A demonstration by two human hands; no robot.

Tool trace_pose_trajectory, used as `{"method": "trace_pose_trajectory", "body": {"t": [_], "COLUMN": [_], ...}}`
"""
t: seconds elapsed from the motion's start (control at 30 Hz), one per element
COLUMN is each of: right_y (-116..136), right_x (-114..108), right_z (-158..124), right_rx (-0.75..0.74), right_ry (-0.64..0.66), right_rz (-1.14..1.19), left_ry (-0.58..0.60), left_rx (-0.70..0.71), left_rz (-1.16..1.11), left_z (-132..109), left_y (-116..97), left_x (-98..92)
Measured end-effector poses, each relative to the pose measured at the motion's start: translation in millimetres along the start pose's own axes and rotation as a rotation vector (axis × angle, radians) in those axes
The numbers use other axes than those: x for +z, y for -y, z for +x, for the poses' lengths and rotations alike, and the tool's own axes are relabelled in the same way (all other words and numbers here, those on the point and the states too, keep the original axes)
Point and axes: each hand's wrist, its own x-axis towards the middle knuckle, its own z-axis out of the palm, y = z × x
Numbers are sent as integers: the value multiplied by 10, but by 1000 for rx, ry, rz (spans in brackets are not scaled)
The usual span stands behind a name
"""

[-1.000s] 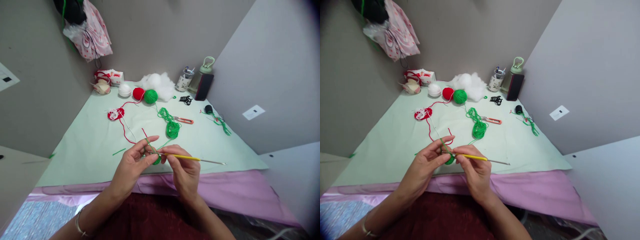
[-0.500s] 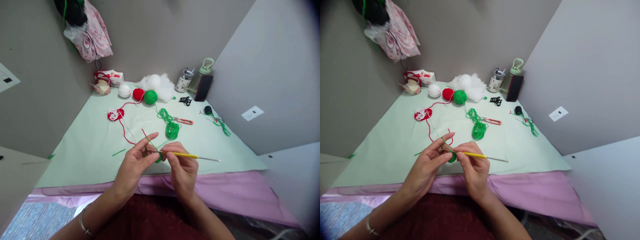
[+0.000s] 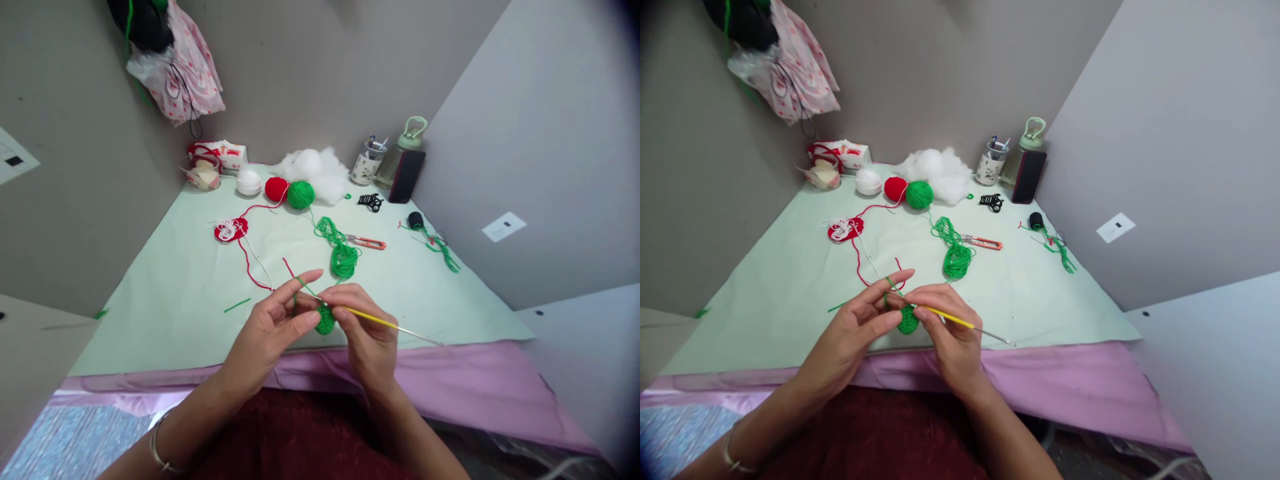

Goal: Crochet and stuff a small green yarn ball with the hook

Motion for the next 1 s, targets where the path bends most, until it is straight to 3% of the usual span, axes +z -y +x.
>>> {"method": "trace_pose_trajectory", "body": {"t": [0.1,0.27,0.53,0.73,0.87,1.0], "right_y": [-25,-4,52,59,149,183], "right_x": [-4,18,-13,-86,-135,-160], "right_z": [15,66,98,34,-7,-65], "right_rx": [78,262,283,142,-23,-281], "right_ry": [-32,-76,-34,44,122,240], "right_rz": [166,348,368,260,-12,-347], "left_ry": [75,59,33,18,-33,-128], "left_rx": [-26,-2,22,33,70,203], "left_rz": [22,44,153,208,297,447], "left_z": [-12,-19,-40,-51,-59,-73], "left_y": [-14,-27,-37,-51,-66,-57], "left_x": [-37,-64,-99,-85,-45,11]}}
